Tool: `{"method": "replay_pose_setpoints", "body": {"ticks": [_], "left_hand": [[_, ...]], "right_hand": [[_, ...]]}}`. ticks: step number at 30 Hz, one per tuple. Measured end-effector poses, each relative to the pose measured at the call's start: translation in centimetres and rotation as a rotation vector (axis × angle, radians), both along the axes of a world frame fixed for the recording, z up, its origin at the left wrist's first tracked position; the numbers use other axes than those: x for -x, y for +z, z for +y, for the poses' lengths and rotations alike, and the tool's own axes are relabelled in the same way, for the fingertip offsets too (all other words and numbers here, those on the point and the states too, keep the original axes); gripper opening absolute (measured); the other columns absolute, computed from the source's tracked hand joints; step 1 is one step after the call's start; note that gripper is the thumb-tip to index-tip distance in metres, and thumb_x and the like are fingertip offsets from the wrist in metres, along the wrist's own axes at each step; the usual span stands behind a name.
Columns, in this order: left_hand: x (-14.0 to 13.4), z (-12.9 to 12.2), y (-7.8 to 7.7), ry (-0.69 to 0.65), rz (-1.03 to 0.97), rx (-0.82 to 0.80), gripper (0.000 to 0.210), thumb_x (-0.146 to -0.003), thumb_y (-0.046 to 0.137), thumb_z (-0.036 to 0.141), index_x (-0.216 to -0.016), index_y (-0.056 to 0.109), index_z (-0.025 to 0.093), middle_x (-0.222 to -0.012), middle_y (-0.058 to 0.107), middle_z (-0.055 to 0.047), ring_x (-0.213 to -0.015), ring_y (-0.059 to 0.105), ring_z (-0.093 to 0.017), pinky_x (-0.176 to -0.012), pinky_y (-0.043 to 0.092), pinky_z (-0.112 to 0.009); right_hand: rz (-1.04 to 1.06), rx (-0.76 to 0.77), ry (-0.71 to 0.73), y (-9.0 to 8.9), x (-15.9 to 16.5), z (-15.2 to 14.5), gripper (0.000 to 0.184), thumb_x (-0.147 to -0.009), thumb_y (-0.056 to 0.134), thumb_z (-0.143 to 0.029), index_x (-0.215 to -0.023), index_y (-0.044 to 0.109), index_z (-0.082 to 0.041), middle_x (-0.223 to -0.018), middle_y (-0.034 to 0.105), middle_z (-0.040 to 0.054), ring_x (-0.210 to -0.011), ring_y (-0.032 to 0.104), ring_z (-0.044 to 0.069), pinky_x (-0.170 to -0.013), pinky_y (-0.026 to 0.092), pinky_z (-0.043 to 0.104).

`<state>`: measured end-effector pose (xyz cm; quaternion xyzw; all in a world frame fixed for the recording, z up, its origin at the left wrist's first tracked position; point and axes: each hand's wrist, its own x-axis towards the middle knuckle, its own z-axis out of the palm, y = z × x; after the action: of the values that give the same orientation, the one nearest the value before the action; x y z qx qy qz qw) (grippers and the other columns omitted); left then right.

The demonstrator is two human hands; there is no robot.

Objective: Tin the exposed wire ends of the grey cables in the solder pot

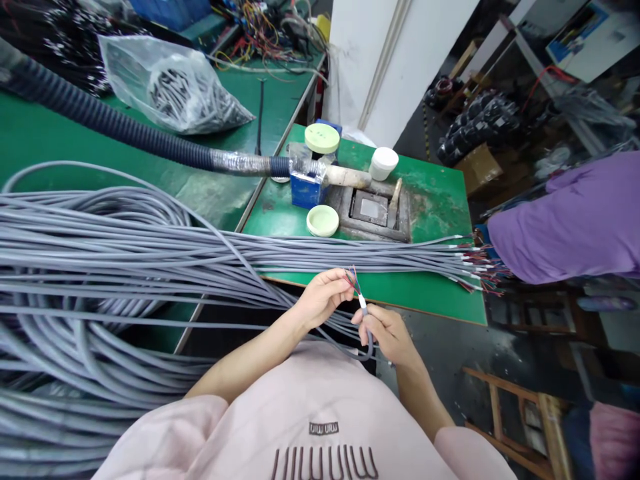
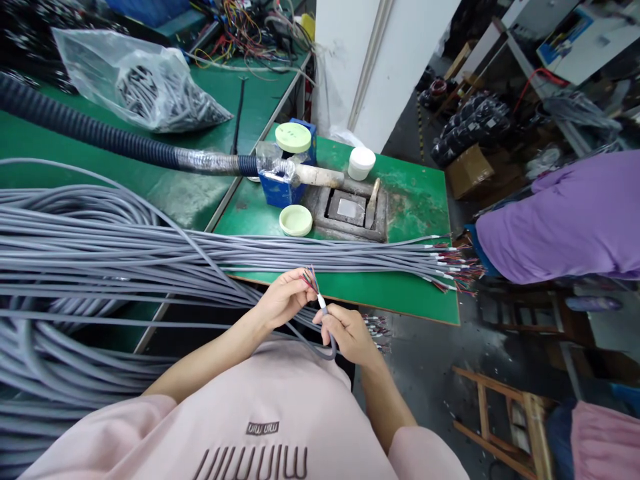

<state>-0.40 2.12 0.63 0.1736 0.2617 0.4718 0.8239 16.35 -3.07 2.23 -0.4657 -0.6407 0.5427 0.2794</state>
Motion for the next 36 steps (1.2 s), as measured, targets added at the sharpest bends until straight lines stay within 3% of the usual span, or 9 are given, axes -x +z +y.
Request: {"method": "replay_pose_setpoints", "body": {"ticks": [5,10,18,27,32,36], "left_hand": [[-0.6,-0.6,-0.5,0.135,0.067,-0.012,0.02,-0.061,0.081,0.026,-0.069,0.066,0.015,-0.058,0.06,0.003,-0.052,0.053,-0.005,-0.054,0.042,-0.017],[-0.6,-0.9,-1.0,0.289,0.249,-0.165,0.016,-0.065,0.078,0.026,-0.073,0.069,0.017,-0.061,0.063,0.002,-0.057,0.053,-0.007,-0.058,0.043,-0.019],[-0.1,-0.3,-0.4,0.252,0.289,-0.114,0.018,-0.064,0.077,0.029,-0.075,0.071,0.015,-0.062,0.065,0.0,-0.054,0.054,-0.007,-0.053,0.043,-0.019],[0.1,0.1,0.6,0.16,0.165,0.05,0.023,-0.058,0.081,0.029,-0.067,0.067,0.013,-0.058,0.064,0.0,-0.049,0.053,-0.005,-0.047,0.042,-0.016],[0.2,0.2,0.3,0.167,0.263,-0.02,0.022,-0.061,0.08,0.03,-0.065,0.066,0.013,-0.058,0.064,0.0,-0.047,0.052,-0.005,-0.048,0.043,-0.017],[0.1,0.1,0.1,0.265,0.382,-0.123,0.021,-0.06,0.08,0.03,-0.065,0.066,0.015,-0.059,0.064,0.001,-0.051,0.053,-0.006,-0.05,0.043,-0.017]], "right_hand": [[-0.017,-0.076,-0.127,-0.5,0.3,0.0,0.027,-0.094,0.039,-0.034,-0.085,0.059,-0.019,-0.049,0.054,-0.0053,-0.042,0.044,0.007,-0.046,0.036,0.02],[-0.163,-0.185,-0.167,-0.5,0.9,0.1,0.024,-0.094,0.039,-0.029,-0.082,0.058,-0.019,-0.05,0.052,-0.0054,-0.046,0.048,0.008,-0.053,0.039,0.02],[-0.346,-0.337,-0.12,-0.3,1.4,0.4,0.026,-0.094,0.038,-0.027,-0.078,0.056,-0.019,-0.052,0.052,-0.0041,-0.049,0.051,0.009,-0.055,0.037,0.021],[-0.407,-0.407,-0.084,-0.2,1.6,0.6,0.026,-0.095,0.038,-0.027,-0.074,0.052,-0.019,-0.055,0.052,-0.0029,-0.051,0.05,0.009,-0.056,0.035,0.021],[-0.449,-0.398,-0.074,0.0,1.6,0.8,0.028,-0.094,0.039,-0.029,-0.072,0.052,-0.019,-0.055,0.051,-0.0027,-0.05,0.048,0.009,-0.055,0.035,0.021],[-0.385,-0.323,-0.086,0.1,1.6,0.7,0.029,-0.093,0.04,-0.03,-0.073,0.057,-0.018,-0.054,0.052,-0.0025,-0.051,0.05,0.009,-0.057,0.037,0.022]]}}
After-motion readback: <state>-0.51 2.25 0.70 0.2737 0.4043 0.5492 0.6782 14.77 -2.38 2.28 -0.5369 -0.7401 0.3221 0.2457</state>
